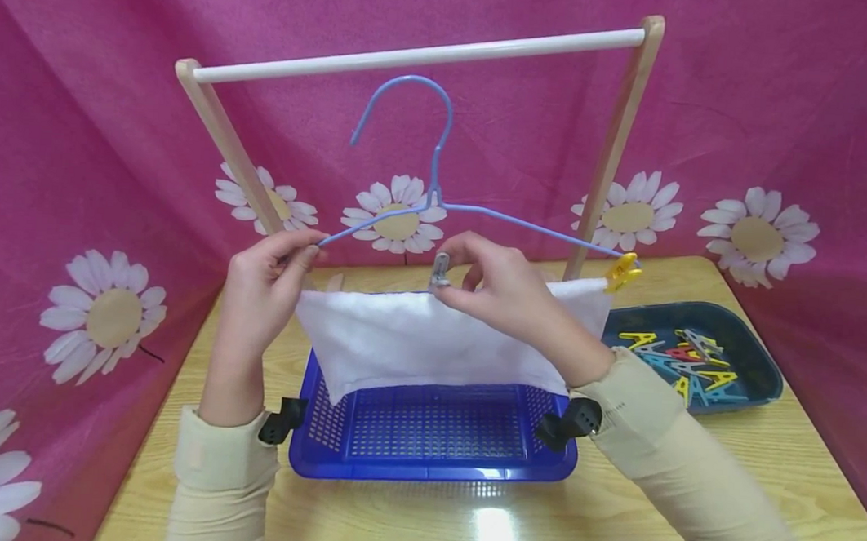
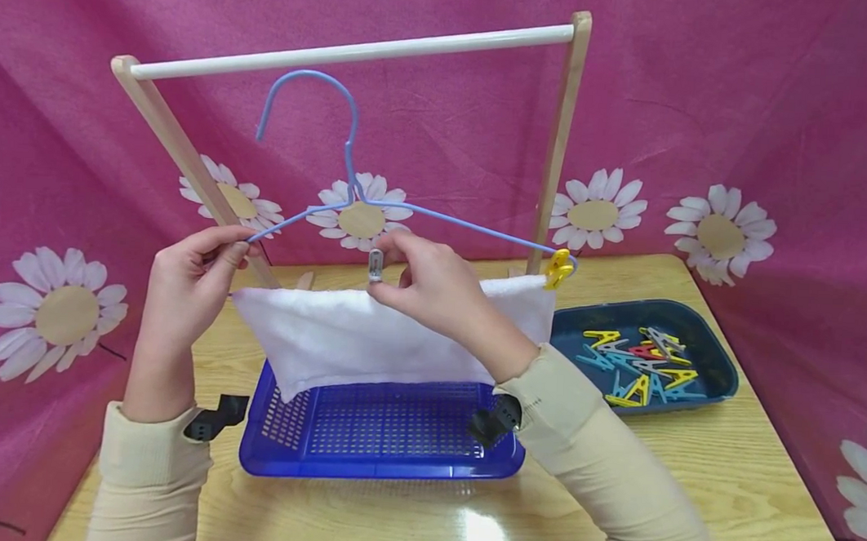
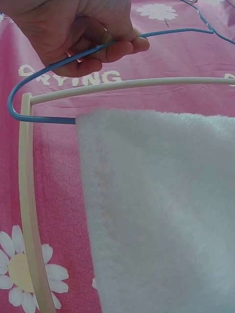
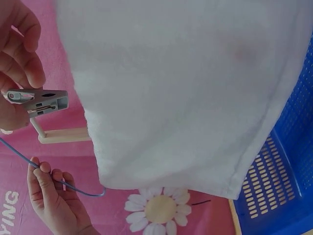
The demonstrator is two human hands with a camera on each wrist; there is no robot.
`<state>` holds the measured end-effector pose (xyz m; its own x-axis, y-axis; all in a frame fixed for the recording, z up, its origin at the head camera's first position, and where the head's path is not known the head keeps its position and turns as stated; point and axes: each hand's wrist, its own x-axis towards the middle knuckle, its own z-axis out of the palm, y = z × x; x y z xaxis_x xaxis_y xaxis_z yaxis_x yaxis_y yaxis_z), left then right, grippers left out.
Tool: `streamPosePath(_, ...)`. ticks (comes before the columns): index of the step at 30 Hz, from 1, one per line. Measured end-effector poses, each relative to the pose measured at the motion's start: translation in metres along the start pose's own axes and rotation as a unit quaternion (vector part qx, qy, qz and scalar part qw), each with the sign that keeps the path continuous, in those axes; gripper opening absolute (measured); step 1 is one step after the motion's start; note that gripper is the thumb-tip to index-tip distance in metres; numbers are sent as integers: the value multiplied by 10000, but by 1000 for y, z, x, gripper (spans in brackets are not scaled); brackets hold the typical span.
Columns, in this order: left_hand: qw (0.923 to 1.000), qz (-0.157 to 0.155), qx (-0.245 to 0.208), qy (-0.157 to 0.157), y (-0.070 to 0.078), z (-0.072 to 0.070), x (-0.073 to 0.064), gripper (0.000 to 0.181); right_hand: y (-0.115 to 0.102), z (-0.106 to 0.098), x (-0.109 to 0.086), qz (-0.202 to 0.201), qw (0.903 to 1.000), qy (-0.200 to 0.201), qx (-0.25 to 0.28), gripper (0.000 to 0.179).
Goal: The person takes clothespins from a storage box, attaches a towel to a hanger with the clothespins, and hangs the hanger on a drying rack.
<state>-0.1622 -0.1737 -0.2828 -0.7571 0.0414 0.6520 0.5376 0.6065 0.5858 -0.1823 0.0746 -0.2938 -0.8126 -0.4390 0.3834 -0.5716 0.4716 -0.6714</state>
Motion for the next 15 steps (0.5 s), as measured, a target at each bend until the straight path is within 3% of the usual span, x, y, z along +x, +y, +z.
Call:
streamPosePath(5,10000,4,40,-8,-1,2,0,15,-3,4,3,155,9998,-71,125,36)
streamPosePath(15,10000,10,-18,13,2,5,2,15,-10,15,12,78,9995,-276,167,37)
